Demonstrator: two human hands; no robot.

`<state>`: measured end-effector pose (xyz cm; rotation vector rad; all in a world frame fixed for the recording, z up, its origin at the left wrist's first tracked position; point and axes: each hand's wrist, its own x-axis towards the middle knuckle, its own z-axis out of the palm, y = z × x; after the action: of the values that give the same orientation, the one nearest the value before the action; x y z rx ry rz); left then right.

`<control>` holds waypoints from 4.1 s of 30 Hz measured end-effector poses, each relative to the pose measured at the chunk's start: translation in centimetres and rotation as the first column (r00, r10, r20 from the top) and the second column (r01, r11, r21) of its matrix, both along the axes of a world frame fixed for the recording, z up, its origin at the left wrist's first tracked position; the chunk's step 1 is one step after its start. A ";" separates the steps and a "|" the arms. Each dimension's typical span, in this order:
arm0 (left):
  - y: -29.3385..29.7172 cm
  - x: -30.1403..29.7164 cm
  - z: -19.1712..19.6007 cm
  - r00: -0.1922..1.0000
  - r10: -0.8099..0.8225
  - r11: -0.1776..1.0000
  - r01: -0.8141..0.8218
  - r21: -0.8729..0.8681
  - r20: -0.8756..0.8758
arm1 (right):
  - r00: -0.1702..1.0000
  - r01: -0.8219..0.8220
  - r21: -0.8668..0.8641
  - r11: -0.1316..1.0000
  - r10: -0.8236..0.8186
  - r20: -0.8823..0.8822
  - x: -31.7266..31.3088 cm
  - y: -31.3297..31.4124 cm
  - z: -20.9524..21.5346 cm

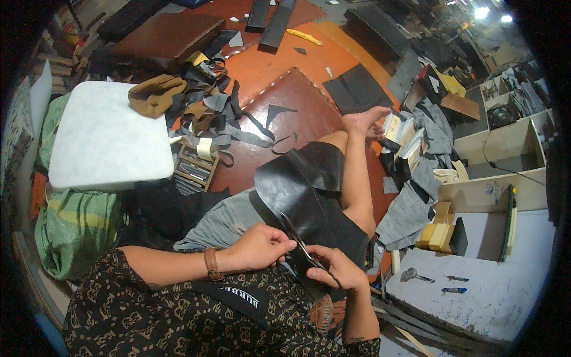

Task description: The person measures a black leather sheet with a metal ruler and marks it with a pen. Then the person uses scissors to cut the leather along the marked line, producing a shaped piece.

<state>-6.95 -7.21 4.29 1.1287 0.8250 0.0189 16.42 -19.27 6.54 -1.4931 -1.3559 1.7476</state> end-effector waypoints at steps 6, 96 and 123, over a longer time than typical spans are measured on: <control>0.2 -0.2 0.3 0.999 -0.044 0.998 0.044 0.036 -0.005 | 0.999 -0.027 -0.082 0.996 0.030 0.037 0.4 0.6 0.6; 0.0 0.9 -0.6 0.959 -0.259 0.916 0.282 0.285 -0.115 | 0.858 0.460 -0.029 0.887 -0.436 0.270 0.6 -15.6 2.2; -0.1 0.8 0.2 0.949 -0.310 0.865 0.305 0.398 -0.055 | 0.982 0.044 -0.003 0.999 -0.042 0.186 1.0 -3.7 1.2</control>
<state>-6.15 -7.31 4.46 1.6432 0.6345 -0.0746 17.40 -23.00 7.70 -1.7129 -1.3968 1.6217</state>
